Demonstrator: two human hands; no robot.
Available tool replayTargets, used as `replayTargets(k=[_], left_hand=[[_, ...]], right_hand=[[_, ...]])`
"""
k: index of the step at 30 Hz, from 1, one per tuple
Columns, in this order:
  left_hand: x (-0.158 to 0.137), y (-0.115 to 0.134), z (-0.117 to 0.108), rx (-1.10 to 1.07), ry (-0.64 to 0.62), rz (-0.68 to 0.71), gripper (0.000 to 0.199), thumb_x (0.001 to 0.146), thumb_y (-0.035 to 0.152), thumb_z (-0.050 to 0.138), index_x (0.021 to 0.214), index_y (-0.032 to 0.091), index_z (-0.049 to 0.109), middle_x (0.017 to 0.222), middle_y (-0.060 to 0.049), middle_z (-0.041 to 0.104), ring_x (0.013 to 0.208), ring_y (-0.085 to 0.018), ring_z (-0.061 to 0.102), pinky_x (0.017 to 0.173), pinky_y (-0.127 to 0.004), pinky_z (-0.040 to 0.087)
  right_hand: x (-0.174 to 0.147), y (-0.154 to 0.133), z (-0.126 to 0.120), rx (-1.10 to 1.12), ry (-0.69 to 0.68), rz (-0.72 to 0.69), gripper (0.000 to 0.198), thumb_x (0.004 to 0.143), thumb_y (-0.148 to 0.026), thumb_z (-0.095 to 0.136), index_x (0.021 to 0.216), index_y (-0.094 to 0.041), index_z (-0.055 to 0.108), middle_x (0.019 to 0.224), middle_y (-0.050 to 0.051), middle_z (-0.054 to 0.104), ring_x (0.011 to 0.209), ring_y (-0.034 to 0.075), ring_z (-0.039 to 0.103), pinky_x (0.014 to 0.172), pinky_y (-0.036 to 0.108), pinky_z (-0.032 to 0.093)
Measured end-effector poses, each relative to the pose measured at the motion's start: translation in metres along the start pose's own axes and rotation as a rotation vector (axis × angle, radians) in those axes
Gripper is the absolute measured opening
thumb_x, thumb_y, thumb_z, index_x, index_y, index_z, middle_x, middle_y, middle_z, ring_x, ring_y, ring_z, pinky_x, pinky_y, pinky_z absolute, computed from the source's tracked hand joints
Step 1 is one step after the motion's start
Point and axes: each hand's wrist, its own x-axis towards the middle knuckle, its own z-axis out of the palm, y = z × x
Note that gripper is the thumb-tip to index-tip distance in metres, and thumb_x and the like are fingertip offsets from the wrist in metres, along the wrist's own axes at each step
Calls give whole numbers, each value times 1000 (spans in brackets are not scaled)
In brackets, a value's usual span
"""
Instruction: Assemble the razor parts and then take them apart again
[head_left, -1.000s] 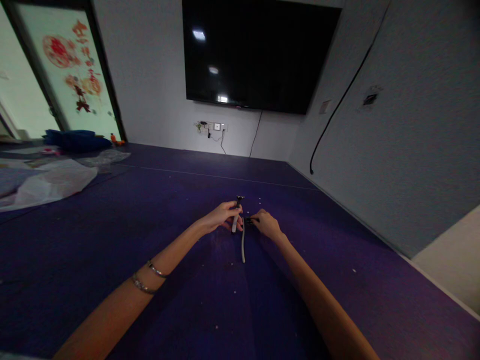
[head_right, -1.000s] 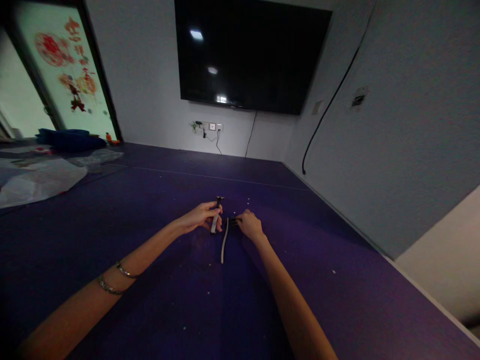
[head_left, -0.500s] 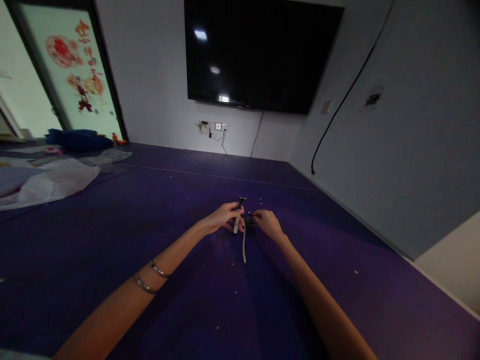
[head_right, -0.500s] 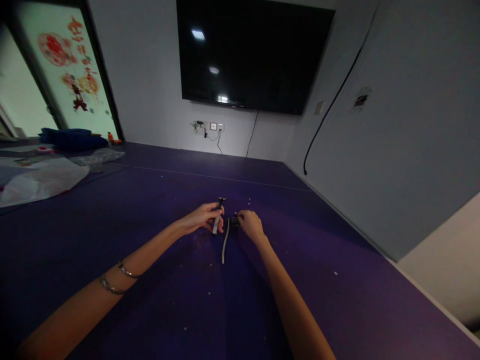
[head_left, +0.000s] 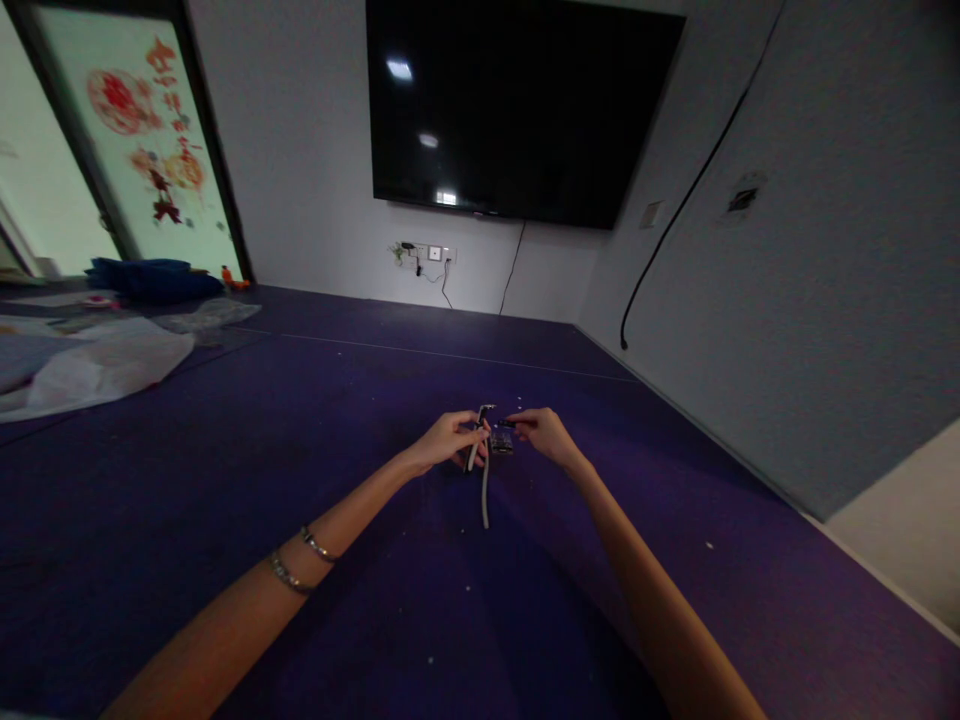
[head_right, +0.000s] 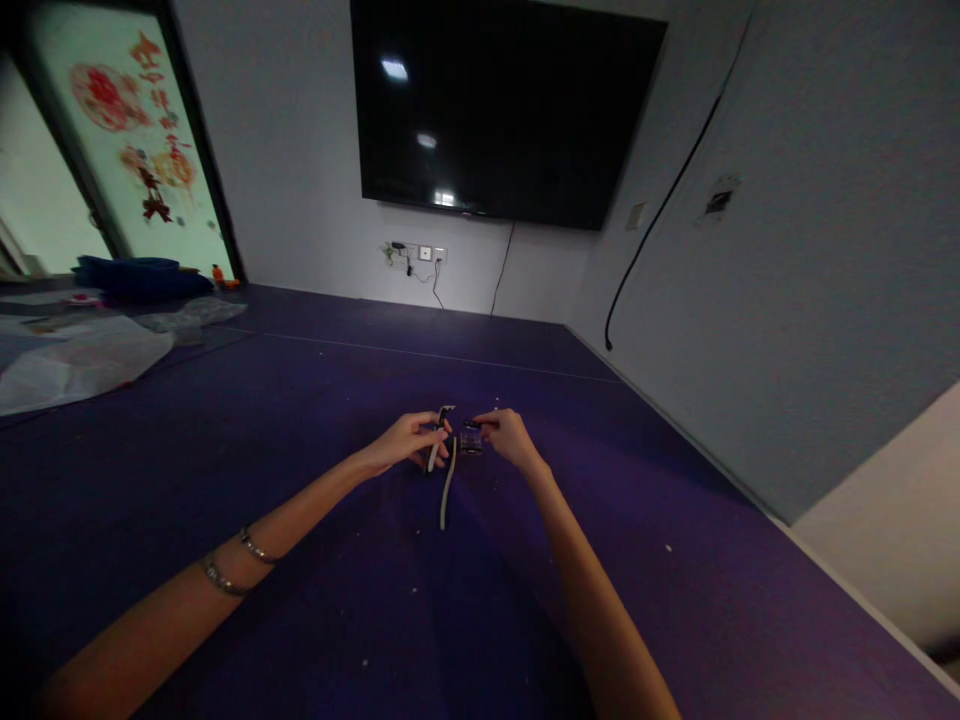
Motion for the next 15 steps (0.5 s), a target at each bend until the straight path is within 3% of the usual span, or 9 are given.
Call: replayTargets(k=[4,9,15], left_hand=[[3,-9,6,95,77,95,26,76,34,59,92,15,54,67,-2,63,55,-14,62,48,-22,45],[2,-23,12,311,143,255,22,73,33,63,83,16,53,68,0,63,61,-13,61,57,-24,46],[0,-31,18,505,251,309,33,69,44,65,74,19,44,55,4,56,49,-11,53,48,-22,37]], right_hand=[[-1,-9,-7,54,44,10,32,71,-5,48,92,-13,71,72,6,70,56,12,61,55,21,49],[-4,-27,-16,129,32,59,26,72,-8,53,92,-11,70,72,7,69,51,11,60,51,21,49],[-8,-45,-19,254,-20,5,22,70,-12,58,89,-12,70,71,6,68,56,12,61,54,23,51]])
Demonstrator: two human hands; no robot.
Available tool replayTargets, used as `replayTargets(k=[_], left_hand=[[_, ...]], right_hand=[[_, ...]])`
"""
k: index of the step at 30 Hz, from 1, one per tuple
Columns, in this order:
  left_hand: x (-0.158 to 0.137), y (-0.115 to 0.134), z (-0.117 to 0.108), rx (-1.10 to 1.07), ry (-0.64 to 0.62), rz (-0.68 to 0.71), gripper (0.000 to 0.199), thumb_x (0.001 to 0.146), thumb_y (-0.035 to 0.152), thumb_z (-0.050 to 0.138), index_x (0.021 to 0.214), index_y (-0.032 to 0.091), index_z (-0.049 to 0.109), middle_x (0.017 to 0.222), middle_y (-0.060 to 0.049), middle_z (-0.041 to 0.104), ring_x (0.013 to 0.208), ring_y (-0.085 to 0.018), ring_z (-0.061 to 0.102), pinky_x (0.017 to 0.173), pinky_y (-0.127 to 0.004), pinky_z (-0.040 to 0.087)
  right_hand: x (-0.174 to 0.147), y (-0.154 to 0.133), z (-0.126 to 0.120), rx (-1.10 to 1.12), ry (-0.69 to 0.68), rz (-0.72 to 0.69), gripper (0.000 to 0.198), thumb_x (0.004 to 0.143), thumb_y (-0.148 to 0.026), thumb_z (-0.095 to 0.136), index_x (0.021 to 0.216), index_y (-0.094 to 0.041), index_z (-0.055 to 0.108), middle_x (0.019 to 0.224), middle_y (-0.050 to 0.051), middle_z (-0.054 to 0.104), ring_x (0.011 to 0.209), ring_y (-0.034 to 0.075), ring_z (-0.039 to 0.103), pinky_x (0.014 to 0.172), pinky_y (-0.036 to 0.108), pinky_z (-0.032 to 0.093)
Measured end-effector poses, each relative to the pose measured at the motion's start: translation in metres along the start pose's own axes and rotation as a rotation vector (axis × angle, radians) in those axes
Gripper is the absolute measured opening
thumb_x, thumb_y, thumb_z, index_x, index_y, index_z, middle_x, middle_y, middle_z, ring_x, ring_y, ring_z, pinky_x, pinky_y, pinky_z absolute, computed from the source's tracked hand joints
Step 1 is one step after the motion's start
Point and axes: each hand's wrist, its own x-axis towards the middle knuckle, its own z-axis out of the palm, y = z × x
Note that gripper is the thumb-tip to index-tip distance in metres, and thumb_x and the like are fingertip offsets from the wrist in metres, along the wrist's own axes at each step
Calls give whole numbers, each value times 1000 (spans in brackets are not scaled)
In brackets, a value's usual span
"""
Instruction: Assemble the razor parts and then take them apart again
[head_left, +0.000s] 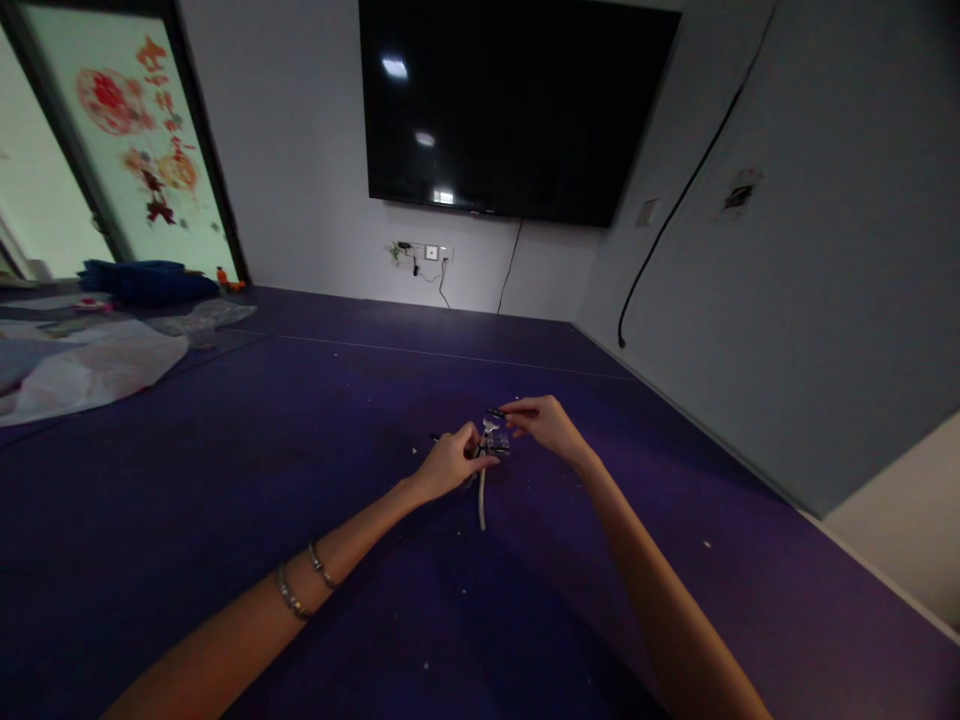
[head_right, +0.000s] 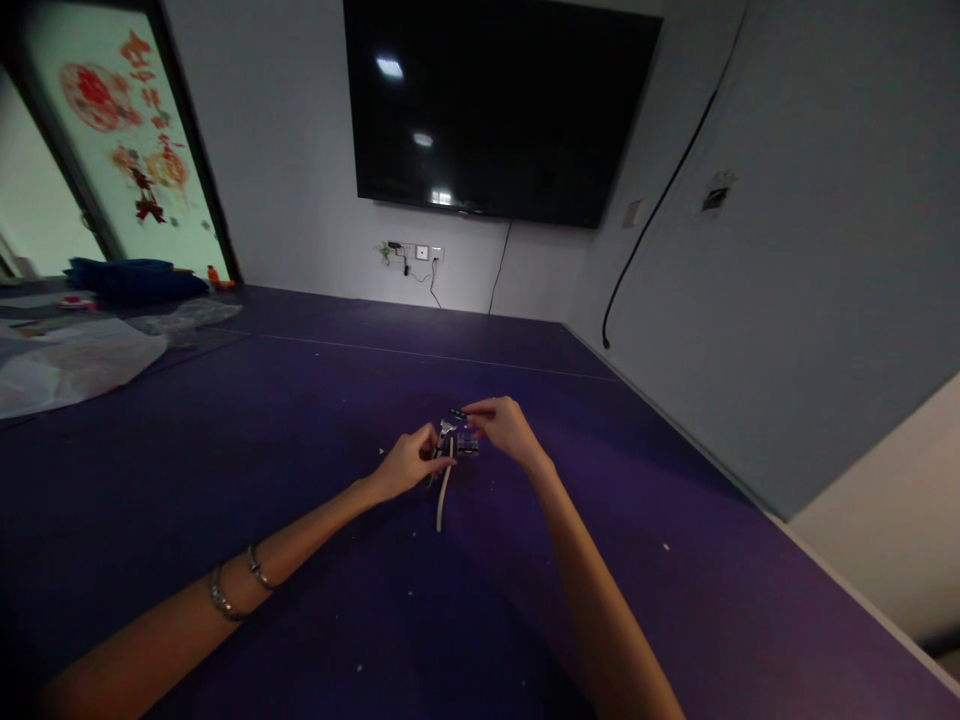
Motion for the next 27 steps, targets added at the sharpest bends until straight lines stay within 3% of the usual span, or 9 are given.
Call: replayTargets(k=[8,27], left_hand=[[0,6,1,-44,73,-37,35,70,45,64,71,20,39,57,4,57,51,-12,54,49,-22,36],[1,8,2,-71,80,-47,35,68,43,66,69,19,39,54,6,51,50,-10,51,48,-21,34]], right_hand=[[-7,-24,3,-13,-75,-183,20,73,-21,58,88,-16,70,81,6,68,62,12,60,56,24,51],[-9,-28,4,-37,-107,-215,19,73,-19,57,87,-17,70,81,5,67,64,12,59,58,24,50]])
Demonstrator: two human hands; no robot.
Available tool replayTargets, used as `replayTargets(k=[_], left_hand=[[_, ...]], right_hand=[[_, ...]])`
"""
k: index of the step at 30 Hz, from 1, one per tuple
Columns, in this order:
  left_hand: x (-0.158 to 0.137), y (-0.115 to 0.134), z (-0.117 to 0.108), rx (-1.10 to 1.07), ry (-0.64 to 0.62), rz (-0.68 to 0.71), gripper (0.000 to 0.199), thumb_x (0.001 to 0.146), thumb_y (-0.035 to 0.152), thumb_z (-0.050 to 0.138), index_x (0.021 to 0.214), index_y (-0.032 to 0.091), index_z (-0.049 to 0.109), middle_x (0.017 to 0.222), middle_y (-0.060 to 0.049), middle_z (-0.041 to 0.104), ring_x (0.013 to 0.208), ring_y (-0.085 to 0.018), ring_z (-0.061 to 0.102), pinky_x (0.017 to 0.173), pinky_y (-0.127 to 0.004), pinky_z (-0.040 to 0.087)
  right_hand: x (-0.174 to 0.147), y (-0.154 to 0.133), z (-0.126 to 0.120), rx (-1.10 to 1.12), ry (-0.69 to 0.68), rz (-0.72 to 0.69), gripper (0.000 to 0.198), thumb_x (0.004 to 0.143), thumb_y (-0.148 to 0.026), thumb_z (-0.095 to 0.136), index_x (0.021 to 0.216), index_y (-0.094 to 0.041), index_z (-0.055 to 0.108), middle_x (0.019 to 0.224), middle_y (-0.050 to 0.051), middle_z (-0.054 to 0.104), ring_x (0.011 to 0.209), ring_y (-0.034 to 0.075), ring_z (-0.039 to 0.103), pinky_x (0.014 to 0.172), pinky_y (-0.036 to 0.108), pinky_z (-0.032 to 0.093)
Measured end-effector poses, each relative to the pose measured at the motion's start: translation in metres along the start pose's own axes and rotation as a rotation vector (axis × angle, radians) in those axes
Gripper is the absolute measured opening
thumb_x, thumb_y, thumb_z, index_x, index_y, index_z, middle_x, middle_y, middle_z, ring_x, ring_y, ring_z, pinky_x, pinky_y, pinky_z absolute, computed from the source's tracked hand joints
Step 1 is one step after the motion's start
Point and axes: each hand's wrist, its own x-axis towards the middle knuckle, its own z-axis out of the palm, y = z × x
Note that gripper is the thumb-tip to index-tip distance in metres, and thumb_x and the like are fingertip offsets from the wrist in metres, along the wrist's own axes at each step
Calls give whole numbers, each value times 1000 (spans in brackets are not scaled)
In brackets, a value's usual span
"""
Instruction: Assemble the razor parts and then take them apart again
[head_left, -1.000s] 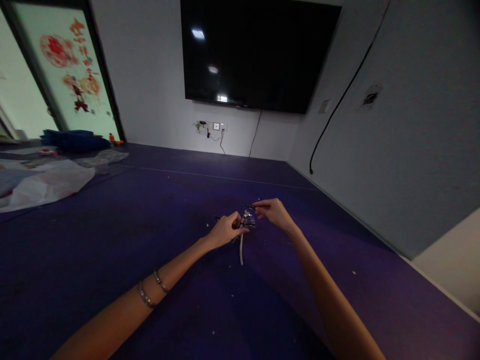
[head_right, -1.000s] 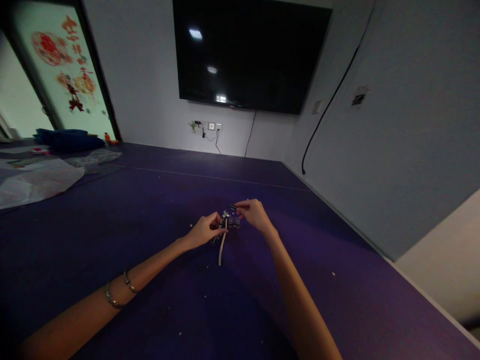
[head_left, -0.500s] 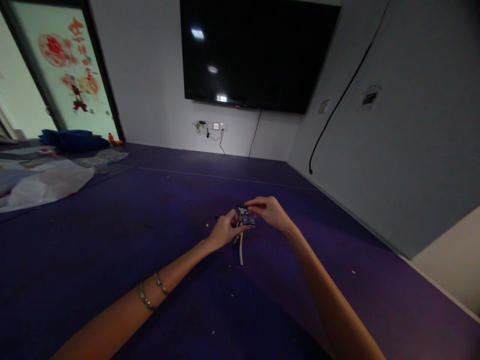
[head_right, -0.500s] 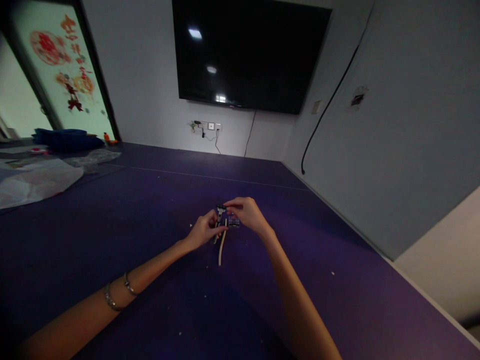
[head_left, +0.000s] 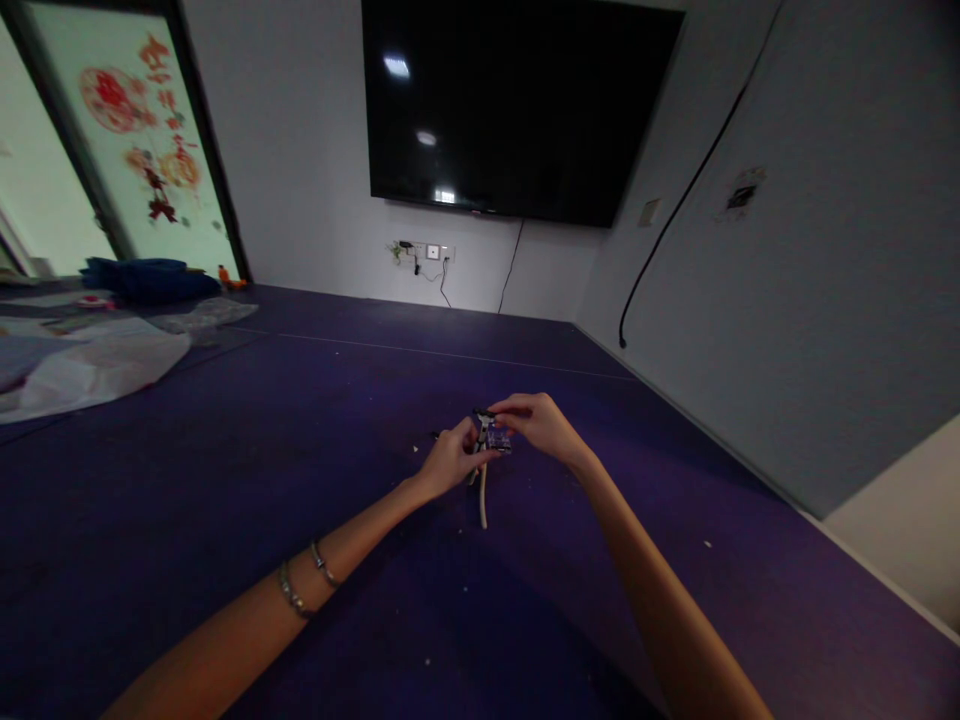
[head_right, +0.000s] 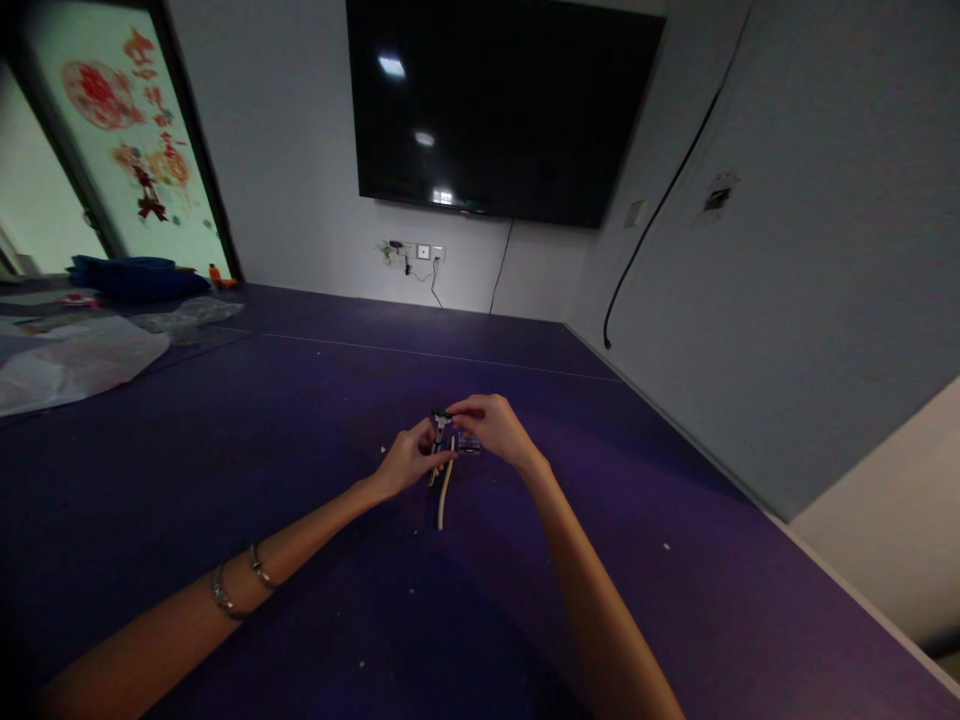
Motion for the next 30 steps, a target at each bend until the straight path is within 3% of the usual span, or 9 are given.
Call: replayTargets(k=[19,30], left_hand=[[-1,1,0,-142,-22,-82,31,65,39,69,69,18,46,54,4,55,53,-12,55,49,-22,38],[-1,-1,4,-137,21,-97,36,67,40,66,63,19,37,50,5,53,47,-10,52,46,-21,37]], right_hand=[[-1,-4,0,17,-17,11,16,72,-20,57,82,-16,69,75,3,67,61,12,59,58,23,49],[-1,-2,-1,73,-40,41,15,70,-19,59,80,-15,68,67,2,65,58,11,57,57,24,47]])
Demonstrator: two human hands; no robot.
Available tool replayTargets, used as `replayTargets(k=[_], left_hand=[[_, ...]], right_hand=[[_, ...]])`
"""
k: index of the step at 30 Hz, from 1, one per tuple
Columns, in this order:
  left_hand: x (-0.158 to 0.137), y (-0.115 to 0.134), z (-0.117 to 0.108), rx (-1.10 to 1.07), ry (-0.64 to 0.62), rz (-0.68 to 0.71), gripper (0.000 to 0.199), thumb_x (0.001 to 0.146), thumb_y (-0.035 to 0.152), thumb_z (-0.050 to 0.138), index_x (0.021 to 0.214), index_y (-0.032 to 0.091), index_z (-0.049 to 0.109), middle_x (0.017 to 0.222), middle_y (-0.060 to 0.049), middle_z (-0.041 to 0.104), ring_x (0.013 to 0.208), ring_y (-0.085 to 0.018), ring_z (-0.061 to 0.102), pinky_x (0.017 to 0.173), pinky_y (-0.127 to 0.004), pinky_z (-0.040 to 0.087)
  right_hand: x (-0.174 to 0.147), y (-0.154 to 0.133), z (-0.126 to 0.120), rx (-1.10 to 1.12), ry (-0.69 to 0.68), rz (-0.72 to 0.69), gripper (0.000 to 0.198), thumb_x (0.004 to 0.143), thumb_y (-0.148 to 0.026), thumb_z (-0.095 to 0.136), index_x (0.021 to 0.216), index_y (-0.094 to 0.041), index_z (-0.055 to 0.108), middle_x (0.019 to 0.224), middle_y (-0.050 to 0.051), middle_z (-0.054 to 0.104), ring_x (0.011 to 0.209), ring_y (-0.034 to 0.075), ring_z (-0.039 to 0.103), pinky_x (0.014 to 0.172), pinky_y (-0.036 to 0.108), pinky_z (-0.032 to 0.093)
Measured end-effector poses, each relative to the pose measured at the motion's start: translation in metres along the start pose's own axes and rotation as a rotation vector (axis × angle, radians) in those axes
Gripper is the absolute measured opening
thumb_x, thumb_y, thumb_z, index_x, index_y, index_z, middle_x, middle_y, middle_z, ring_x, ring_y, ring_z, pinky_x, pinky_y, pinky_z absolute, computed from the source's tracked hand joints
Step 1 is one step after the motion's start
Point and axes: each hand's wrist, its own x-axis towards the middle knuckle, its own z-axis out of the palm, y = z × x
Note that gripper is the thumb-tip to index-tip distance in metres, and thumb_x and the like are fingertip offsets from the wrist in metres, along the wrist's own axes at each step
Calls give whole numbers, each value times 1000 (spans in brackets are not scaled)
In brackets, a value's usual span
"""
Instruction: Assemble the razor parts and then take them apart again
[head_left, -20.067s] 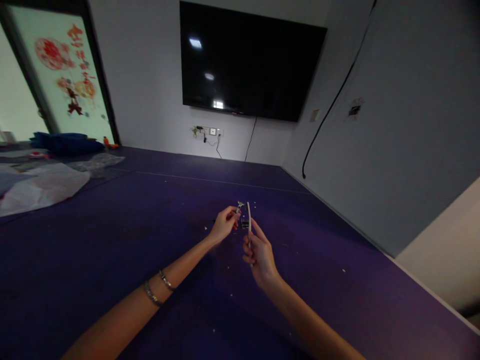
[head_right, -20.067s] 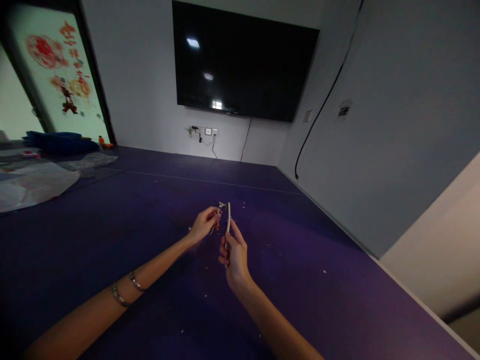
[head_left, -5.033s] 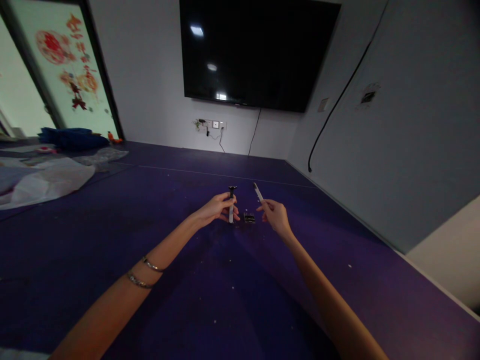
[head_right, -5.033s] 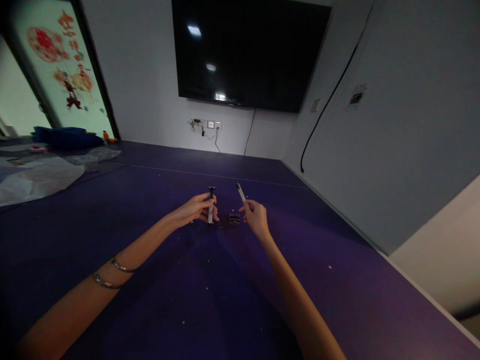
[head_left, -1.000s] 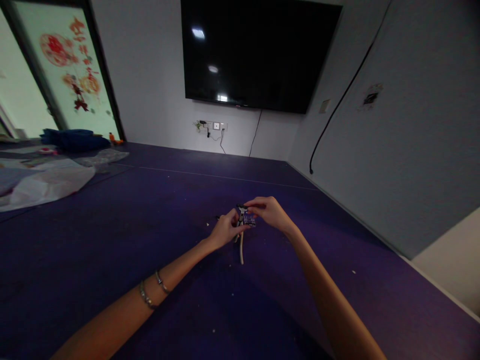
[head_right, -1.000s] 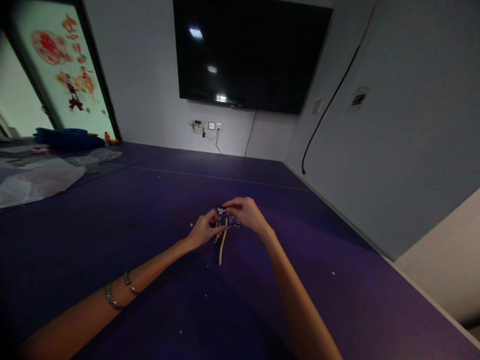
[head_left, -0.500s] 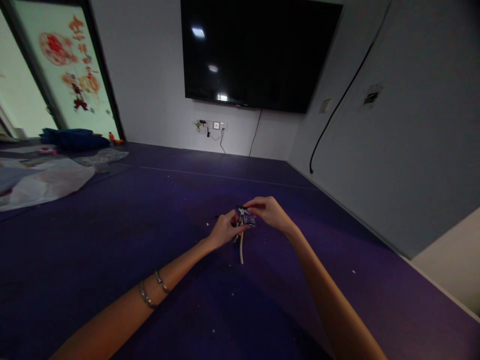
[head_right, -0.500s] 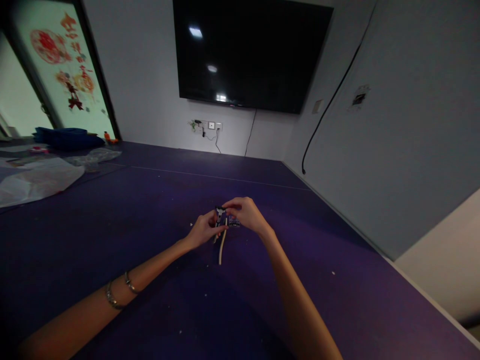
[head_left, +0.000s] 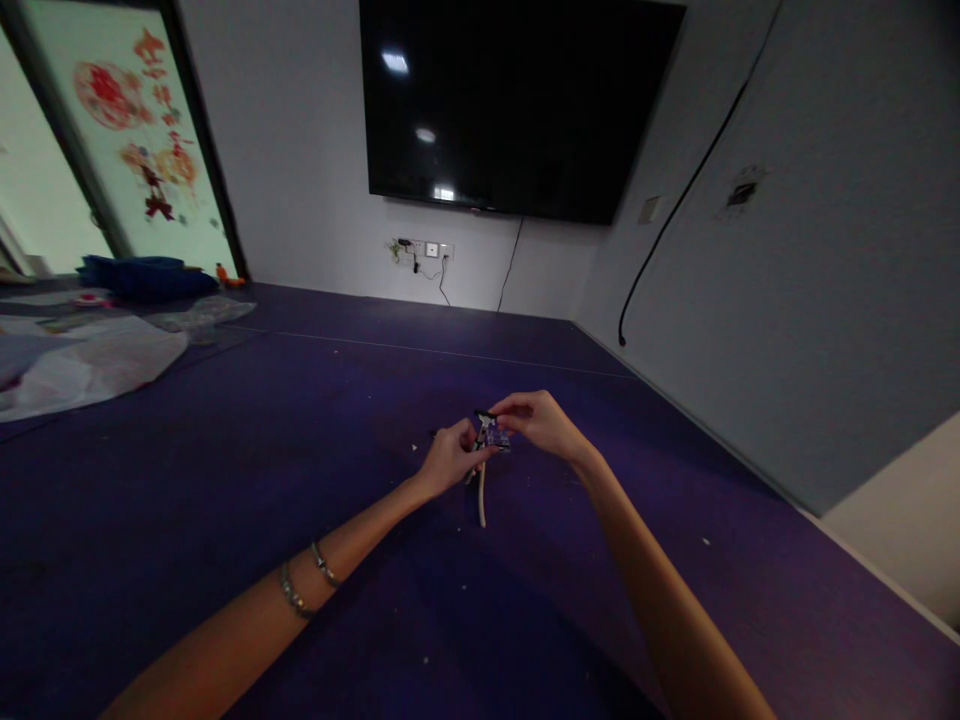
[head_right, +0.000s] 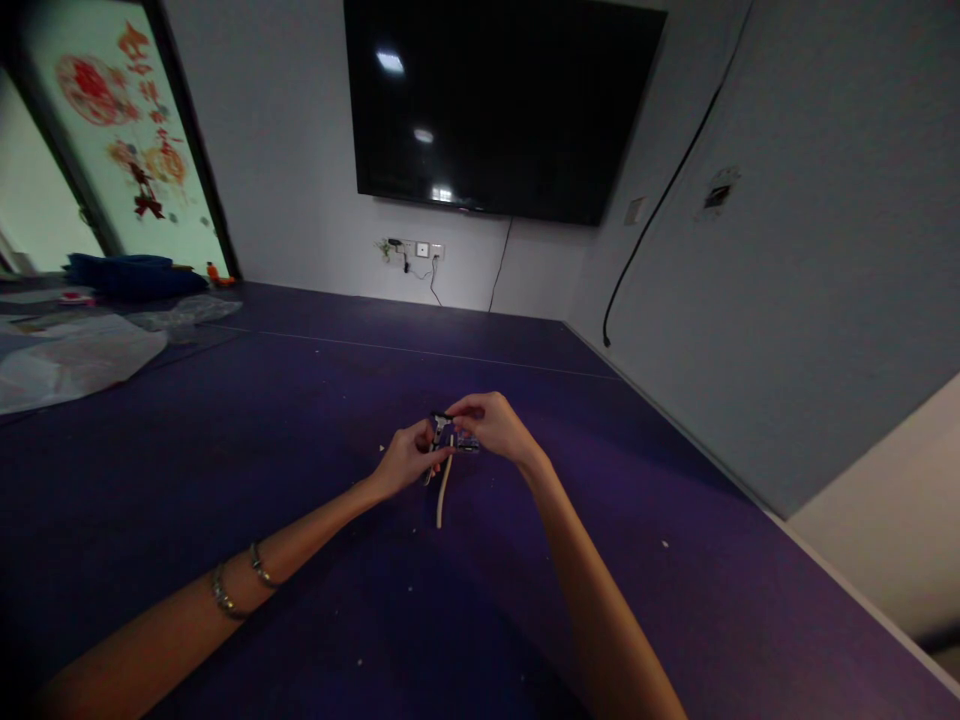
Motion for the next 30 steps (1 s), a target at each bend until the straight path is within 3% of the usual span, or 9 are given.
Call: replayTargets(k=[6,12,17,21,25,30], left_hand=[[0,1,1,-59,16,-2,37,67,40,66,66,20,35,51,6,53,47,-11,55,46,-21,38],[8,8,-10,-104,142,-30,35,66,42,67,72,19,41,57,4,58,48,-12,57,49,-22,41],[22,12,-24,-200,235,-9,27,70,39,64,73,15,54,73,-5,67,66,-17,64,64,-28,48],[28,18,-32,-289,214,-24,29,71,40,62,80,12,63,90,-11,69,87,-21,64,79,-34,47],[28,24,-33,-332,126,-67,30,72,40,61,82,11,67,94,-12,69,92,-23,62,83,-36,46],[25,25,-30,-356,64,-133,30,71,39,62,83,12,69,92,-11,69,86,-21,62,80,-33,47]], right_hand=[[1,1,1,9,10,8,17,70,-22,60,82,-15,68,70,2,66,58,11,58,56,24,48],[3,2,4,53,137,28,30,71,-30,61,96,-15,66,86,7,68,64,12,60,53,22,49],[6,11,3,20,268,137,30,75,-37,55,90,-13,66,78,7,66,56,11,57,43,19,45],[5,18,11,-92,123,189,30,75,-38,54,81,-13,68,63,2,61,47,8,49,39,18,37],[6,23,32,-101,-61,76,31,76,-40,53,78,-13,68,60,-1,57,50,7,45,47,19,35],[7,26,56,-171,39,9,32,78,-40,51,64,-14,63,56,-4,49,53,7,41,50,19,30]])
